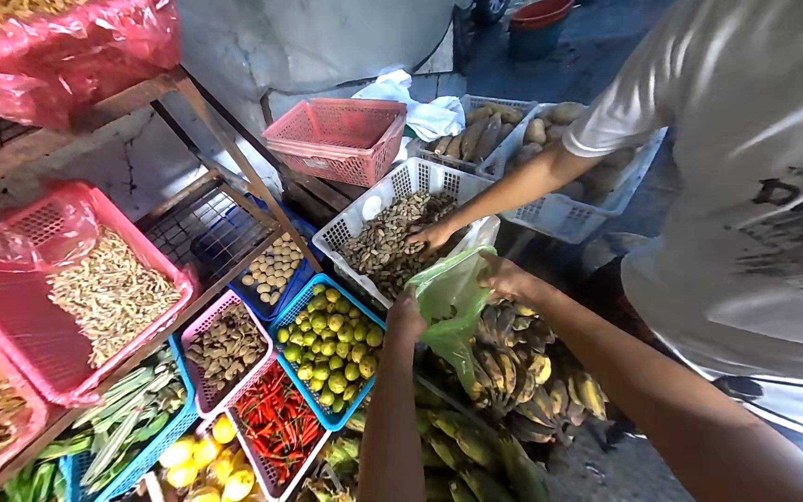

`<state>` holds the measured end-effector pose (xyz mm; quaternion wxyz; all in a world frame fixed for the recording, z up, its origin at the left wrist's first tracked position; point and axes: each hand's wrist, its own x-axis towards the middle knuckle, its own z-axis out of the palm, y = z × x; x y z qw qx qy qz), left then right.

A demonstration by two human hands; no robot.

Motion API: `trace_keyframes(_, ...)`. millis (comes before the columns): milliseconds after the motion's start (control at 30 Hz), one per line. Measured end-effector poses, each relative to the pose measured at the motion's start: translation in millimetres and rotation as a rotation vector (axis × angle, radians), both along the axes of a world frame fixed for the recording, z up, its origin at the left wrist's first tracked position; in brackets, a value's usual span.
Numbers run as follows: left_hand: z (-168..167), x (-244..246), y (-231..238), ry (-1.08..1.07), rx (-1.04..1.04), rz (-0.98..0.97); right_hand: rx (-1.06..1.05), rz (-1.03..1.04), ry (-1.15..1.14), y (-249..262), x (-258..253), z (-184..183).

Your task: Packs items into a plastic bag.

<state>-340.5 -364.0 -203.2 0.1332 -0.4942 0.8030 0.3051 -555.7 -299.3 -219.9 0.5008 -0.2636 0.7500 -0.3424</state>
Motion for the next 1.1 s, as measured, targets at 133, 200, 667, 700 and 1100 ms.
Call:
trace_keyframes(133,-1.0,-0.9,-0.1,-0.018,-0.009,-0.007,-0.006,-0.002,-0.004,-0.2,0.7,-3.3)
trace_keyframes(200,-2.1,-1.4,-0.7,-0.017,-0.012,-0.007,-0.001,-0.003,-0.003,-1.0,1.3,-4.2)
trace_keyframes(667,-4.0,1.3,-3.0,0.018,-0.011,-0.013,-0.017,0.002,0.016,-7.5,4.8,-13.0)
trace_keyframes(700,-3.5,0.9,-3.3,0.013,-0.010,-0.013,-0.019,0.002,0.012,-8.0,4.1,-14.0)
trace_keyframes(1100,-1.7,0.6,-5.8,0.001,0.006,0.001,-0.032,-0.034,-0.010,-10.3,3.7,-6.0)
